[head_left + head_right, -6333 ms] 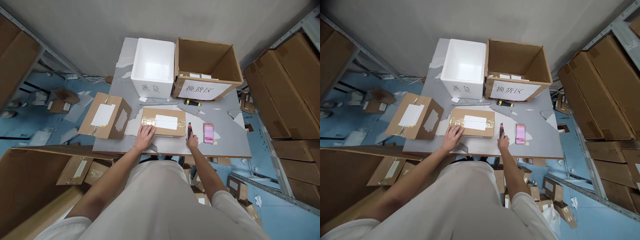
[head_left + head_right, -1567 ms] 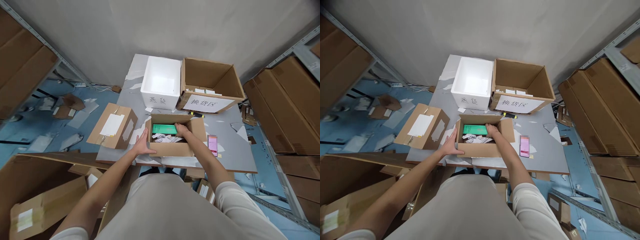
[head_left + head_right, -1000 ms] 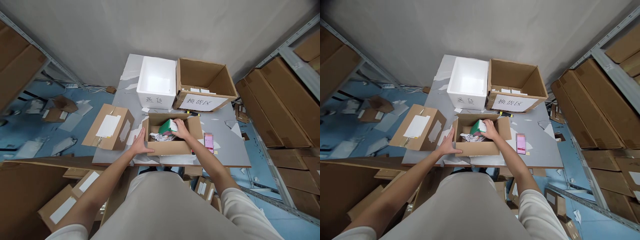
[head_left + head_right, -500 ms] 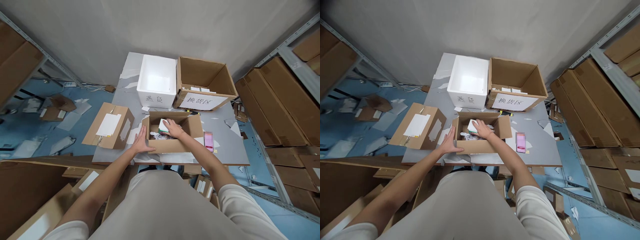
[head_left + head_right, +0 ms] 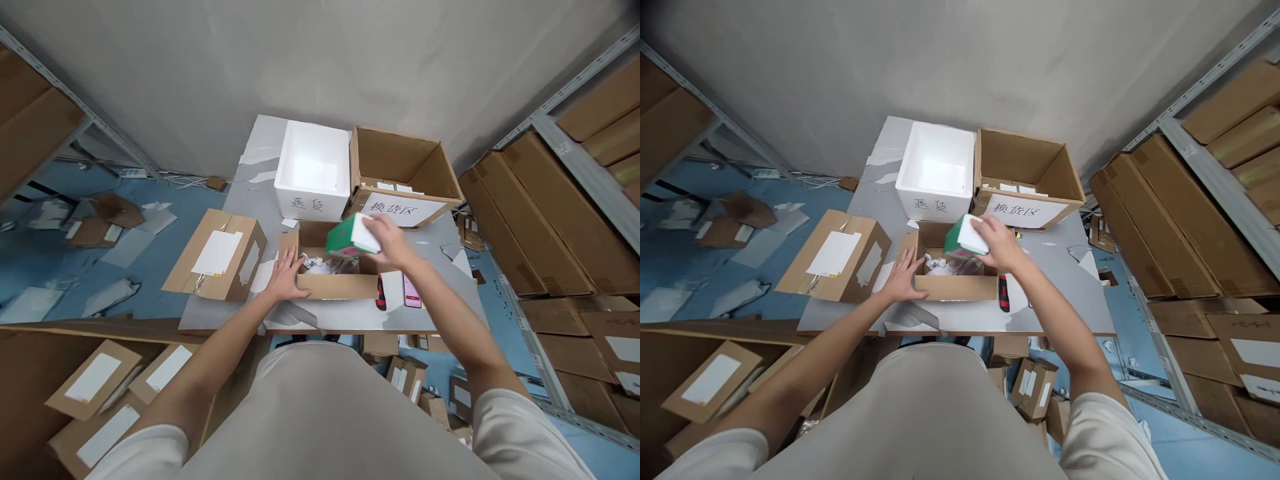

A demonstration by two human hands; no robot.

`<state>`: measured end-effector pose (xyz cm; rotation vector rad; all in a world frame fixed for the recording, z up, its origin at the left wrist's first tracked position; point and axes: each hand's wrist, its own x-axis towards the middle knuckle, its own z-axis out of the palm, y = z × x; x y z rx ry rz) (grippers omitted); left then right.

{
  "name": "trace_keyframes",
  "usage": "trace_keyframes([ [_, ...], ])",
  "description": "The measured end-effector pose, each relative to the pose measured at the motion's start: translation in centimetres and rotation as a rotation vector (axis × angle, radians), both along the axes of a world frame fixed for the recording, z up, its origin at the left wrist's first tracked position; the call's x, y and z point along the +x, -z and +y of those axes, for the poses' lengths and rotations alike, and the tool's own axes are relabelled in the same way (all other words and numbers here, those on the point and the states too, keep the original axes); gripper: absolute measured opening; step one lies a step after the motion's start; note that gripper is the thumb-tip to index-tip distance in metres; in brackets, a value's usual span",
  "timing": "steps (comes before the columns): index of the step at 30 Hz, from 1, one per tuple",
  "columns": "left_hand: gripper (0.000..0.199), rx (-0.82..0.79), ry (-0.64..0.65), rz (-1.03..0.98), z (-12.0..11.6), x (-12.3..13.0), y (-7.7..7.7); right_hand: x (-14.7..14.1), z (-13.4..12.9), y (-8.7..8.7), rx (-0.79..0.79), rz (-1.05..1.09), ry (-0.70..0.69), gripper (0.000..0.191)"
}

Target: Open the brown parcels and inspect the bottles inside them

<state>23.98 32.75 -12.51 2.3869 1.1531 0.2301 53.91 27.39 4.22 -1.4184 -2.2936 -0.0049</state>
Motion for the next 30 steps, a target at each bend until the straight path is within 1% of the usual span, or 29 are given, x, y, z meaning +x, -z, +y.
trace_keyframes([
  [2,0.103,0.003,-0.022,-0.004,1.3,0.8,-0.2,1.7,-3.0,-3.7,0.127,0.039,0.033,0.066],
  [3,0.104,0.005,-0.032,-0.005,2.1,1.2,-0.3,2.5,-4.6,-5.2,0.161,0.042,0.048,0.068],
  [4,0.104,0.005,-0.038,-0.006,2.8,1.6,-0.3,3.0,-6.4,-6.3,0.185,0.039,0.059,0.070],
  [5,0.105,0.002,-0.040,-0.006,3.5,1.9,-0.4,3.3,-8.0,-6.9,0.195,0.034,0.066,0.071],
  [6,0.105,-0.001,-0.040,-0.003,4.3,2.2,-0.4,3.4,-9.5,-7.0,0.185,0.028,0.071,0.072],
  [7,0.105,-0.003,-0.039,0.004,4.9,2.4,-0.5,3.3,-10.8,-6.5,0.163,0.023,0.073,0.072],
  [8,0.105,-0.004,-0.038,0.015,5.6,2.6,-0.5,3.0,-11.8,-5.4,0.130,0.020,0.072,0.072],
  [9,0.106,-0.002,-0.034,0.029,6.1,2.7,-0.6,2.5,-12.5,-3.9,0.085,0.020,0.068,0.072],
  [11,0.108,0.008,-0.024,0.057,6.8,2.7,-0.7,1.2,-13.1,0.4,-0.015,0.022,0.049,0.068],
  [12,0.109,0.014,-0.018,0.069,6.9,2.7,-0.8,0.5,-13.1,2.8,-0.087,0.020,0.036,0.066],
  [14,0.111,0.021,-0.007,0.087,7.0,2.6,-0.9,-0.8,-12.5,7.6,-0.183,0.020,0.002,0.062],
  [16,0.113,0.025,0.000,0.101,6.6,2.5,-1.1,-1.8,-11.6,11.7,-0.271,0.021,-0.012,0.060],
  [18,0.113,0.030,0.001,0.111,6.2,2.5,-1.4,-2.3,-10.8,14.7,-0.337,0.015,-0.017,0.061],
  [19,0.111,0.033,-0.001,0.114,5.9,2.5,-1.6,-2.5,-10.4,15.8,-0.362,0.006,-0.021,0.062],
  [20,0.109,0.036,-0.004,0.115,5.7,2.5,-1.9,-2.6,-10.1,16.6,-0.382,-0.003,-0.024,0.063],
  [22,0.104,0.040,-0.014,0.108,5.2,2.4,-2.8,-2.6,-9.6,17.4,-0.410,-0.013,-0.027,0.065],
  [25,0.087,0.065,-0.056,0.037,3.4,1.8,-4.3,-2.5,-9.2,17.4,-0.438,0.010,-0.022,0.069],
  [27,0.069,0.110,-0.139,-0.071,0.9,1.1,-4.9,-2.4,-9.2,17.0,-0.458,0.047,-0.022,0.071],
  [28,0.060,0.135,-0.192,-0.136,-0.8,0.9,-4.9,-2.3,-9.2,16.8,-0.463,0.078,-0.022,0.071],
  [29,0.054,0.142,-0.246,-0.197,-2.7,0.7,-4.6,-2.2,-9.3,16.6,-0.461,0.121,-0.020,0.072],
  [30,0.051,0.120,-0.254,-0.235,-4.6,0.7,-4.1,-2.2,-9.4,16.5,-0.454,0.174,-0.019,0.070],
])
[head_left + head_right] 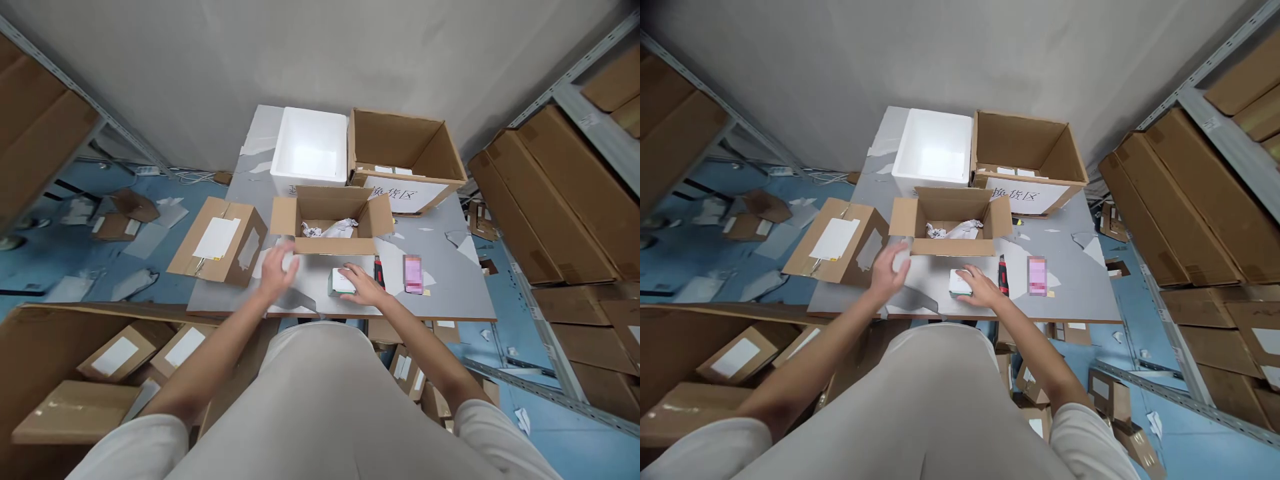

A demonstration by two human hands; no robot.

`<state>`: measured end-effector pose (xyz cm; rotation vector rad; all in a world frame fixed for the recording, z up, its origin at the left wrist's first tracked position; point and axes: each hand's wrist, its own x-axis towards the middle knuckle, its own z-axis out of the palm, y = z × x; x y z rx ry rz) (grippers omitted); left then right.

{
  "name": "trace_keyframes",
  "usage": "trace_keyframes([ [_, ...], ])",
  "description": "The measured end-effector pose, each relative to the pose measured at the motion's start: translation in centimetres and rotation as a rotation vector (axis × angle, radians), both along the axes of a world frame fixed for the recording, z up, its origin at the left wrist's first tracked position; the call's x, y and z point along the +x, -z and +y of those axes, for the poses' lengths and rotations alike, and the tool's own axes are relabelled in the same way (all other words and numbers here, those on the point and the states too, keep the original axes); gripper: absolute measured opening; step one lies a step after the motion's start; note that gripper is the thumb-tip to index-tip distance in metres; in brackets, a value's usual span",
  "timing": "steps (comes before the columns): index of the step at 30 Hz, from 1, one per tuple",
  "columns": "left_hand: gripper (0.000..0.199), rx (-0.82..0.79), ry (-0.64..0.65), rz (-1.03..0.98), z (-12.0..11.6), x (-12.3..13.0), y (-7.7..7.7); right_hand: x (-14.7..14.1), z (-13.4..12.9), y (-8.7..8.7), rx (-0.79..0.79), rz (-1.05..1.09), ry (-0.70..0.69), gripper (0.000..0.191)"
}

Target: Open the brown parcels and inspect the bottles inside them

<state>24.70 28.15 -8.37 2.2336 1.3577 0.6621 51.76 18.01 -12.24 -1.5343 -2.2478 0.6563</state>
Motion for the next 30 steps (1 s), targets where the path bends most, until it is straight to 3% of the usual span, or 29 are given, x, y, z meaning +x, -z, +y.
trace_keyframes([
  [3,0.051,-0.190,0.194,-0.019,-4.8,1.3,2.2,0.3,0.2,-0.3,0.015,0.178,0.085,0.053],
  [7,0.065,-0.399,0.069,-0.133,-6.4,5.1,4.3,0.0,1.5,-0.3,-0.057,0.301,0.392,0.025],
  [10,0.072,-0.475,-0.015,-0.167,-5.5,7.5,4.1,-0.6,2.7,0.0,-0.117,0.299,0.538,0.022],
  [13,0.074,-0.477,-0.050,-0.069,-5.0,8.8,3.2,-1.1,2.9,0.4,-0.111,0.392,0.605,0.024],
  [18,0.063,-0.397,-0.064,0.032,-5.6,9.3,2.3,-1.5,0.0,0.6,0.160,0.371,0.704,0.036],
  [22,0.060,-0.375,-0.052,-0.058,-5.8,8.8,2.4,-2.2,-3.1,-0.1,0.252,0.135,0.541,0.012],
  [26,0.051,-0.337,-0.030,-0.170,-5.7,7.9,3.3,-2.3,-3.5,-1.4,0.168,-0.051,0.192,0.018],
  [30,0.042,-0.232,0.140,-0.168,-5.4,6.8,4.4,-1.6,-1.1,-2.6,0.093,-0.201,-0.062,0.039],
])
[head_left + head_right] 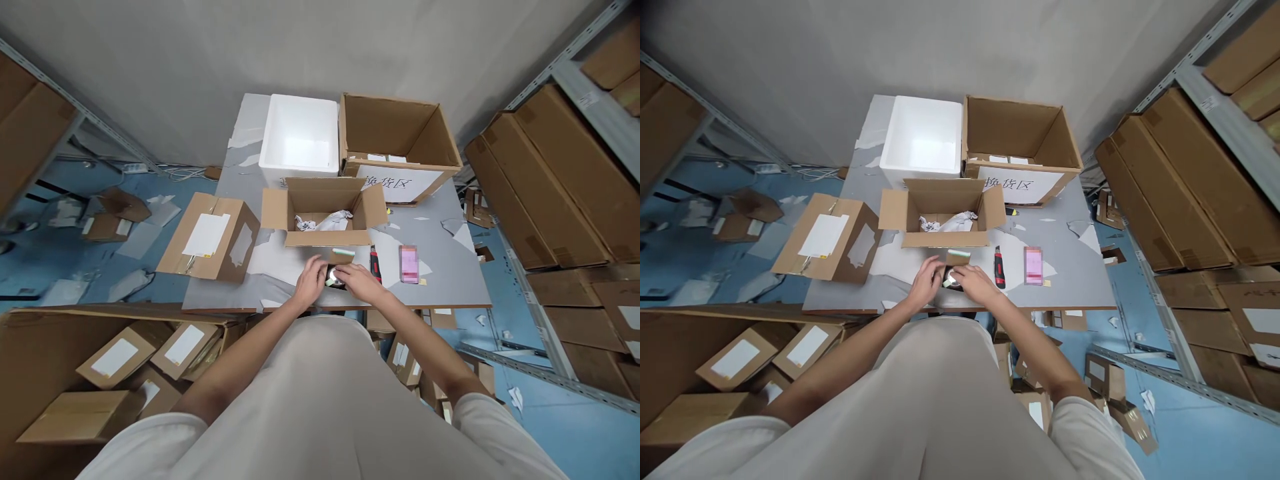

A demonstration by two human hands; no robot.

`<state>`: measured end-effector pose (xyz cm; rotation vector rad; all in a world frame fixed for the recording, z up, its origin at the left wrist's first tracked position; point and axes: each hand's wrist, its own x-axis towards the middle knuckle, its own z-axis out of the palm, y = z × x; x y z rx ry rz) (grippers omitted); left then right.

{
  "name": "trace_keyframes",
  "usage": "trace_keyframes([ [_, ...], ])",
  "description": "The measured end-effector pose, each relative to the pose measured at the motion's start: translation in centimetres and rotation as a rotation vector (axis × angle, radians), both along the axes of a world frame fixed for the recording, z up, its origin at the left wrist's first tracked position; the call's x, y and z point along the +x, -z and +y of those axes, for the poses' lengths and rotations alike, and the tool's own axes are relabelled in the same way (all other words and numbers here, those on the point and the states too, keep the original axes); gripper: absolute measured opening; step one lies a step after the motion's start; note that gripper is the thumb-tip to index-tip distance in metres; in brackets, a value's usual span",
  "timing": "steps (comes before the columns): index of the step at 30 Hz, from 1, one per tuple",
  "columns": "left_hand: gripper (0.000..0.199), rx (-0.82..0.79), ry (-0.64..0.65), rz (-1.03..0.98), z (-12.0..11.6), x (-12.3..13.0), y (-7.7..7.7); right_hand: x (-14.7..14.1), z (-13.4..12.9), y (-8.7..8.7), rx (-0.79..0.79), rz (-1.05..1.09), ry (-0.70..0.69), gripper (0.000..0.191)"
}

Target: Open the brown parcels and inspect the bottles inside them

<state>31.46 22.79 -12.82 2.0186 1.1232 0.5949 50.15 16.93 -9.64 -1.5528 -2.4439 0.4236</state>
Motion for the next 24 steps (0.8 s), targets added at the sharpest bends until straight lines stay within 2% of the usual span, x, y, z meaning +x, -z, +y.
trace_keyframes([
  [2,0.050,0.018,0.157,0.009,0.2,-0.5,0.4,0.2,1.3,-0.5,-0.045,-0.059,-0.040,0.035],
  [4,0.071,0.018,0.293,0.030,0.6,-0.7,0.7,0.1,2.3,-1.0,-0.089,-0.118,-0.069,0.033],
  [6,0.095,0.029,0.355,0.043,0.9,-0.6,1.1,-0.4,2.9,-1.3,-0.127,-0.195,-0.086,0.034],
  [8,0.104,0.032,0.348,0.016,1.3,-0.1,1.6,-1.1,3.3,-1.5,-0.151,-0.291,-0.096,0.037],
  [12,0.095,0.040,0.289,-0.088,1.8,0.8,2.6,-2.2,3.6,-2.2,-0.154,-0.459,-0.145,0.046],
  [15,0.091,0.061,0.296,-0.102,1.7,0.7,3.0,-2.0,3.5,-3.7,-0.134,-0.467,-0.213,0.043],
  [21,0.083,0.050,0.274,-0.115,1.0,0.2,2.9,0.0,3.3,-9.3,-0.019,-0.227,-0.230,0.027],
  [24,0.084,0.044,0.275,-0.110,1.0,0.2,2.7,1.1,3.3,-12.2,-0.020,-0.081,-0.209,0.023],
])
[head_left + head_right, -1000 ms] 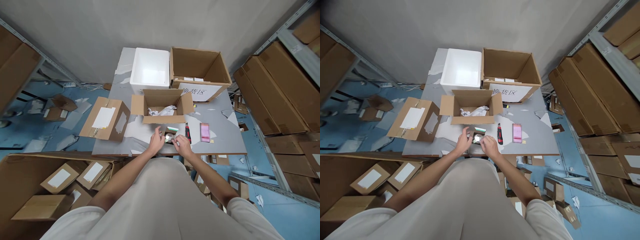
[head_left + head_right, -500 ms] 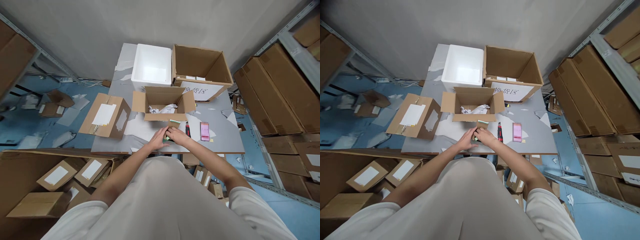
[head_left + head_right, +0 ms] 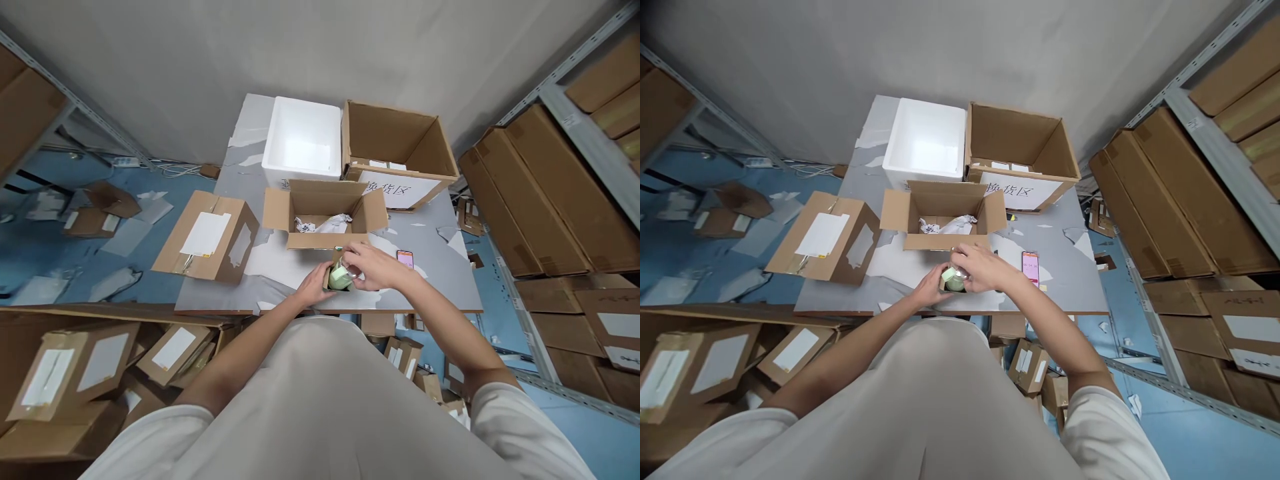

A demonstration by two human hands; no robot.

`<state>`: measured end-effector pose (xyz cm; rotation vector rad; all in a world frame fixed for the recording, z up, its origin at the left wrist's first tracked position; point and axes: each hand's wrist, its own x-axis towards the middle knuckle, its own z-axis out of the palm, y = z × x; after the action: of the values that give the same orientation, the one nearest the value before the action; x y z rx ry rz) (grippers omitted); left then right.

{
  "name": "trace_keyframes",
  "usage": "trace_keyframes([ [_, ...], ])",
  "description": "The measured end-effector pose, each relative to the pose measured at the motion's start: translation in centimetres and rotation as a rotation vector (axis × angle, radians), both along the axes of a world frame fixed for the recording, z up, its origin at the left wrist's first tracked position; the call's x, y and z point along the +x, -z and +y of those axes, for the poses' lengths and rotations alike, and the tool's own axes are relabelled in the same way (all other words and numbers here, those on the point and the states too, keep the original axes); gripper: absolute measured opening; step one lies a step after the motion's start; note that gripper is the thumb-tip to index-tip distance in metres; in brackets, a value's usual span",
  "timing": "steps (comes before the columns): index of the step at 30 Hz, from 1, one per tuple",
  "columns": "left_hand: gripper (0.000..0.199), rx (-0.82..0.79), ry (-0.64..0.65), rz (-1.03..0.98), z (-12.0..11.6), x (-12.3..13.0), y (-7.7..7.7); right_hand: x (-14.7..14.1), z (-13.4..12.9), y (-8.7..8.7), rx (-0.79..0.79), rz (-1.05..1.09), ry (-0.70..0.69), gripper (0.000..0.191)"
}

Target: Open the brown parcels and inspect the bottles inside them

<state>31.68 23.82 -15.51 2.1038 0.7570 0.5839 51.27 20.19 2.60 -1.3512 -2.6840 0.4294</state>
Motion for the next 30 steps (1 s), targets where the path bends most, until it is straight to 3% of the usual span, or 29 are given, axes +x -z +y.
trace_keyframes([
  [9,0.095,0.052,-0.019,0.021,-0.4,-0.3,-0.8,1.9,-0.2,-6.2,-0.019,0.398,0.092,0.030],
  [13,0.106,0.141,-0.141,-0.030,-1.1,-0.4,-3.2,2.0,1.1,-7.4,0.063,0.550,0.197,0.029],
  [16,0.111,0.139,-0.257,-0.232,-1.3,0.3,-5.7,2.0,2.8,-7.6,0.117,0.684,0.331,0.026],
  [19,0.094,-0.034,-0.351,-0.492,-1.2,1.1,-7.9,2.0,4.5,-7.4,0.164,0.815,0.474,0.023],
  [21,0.083,-0.210,-0.338,-0.624,-1.1,1.4,-8.9,2.1,5.4,-7.1,0.110,0.916,0.504,0.026],
  [26,0.070,-0.680,0.028,-0.753,-1.5,1.1,-9.6,2.2,6.0,-5.7,-0.379,1.194,0.440,0.045],
  [30,0.068,-0.804,0.117,-0.793,-2.0,1.2,-9.2,2.0,6.3,-4.6,-0.484,1.254,0.515,0.044],
])
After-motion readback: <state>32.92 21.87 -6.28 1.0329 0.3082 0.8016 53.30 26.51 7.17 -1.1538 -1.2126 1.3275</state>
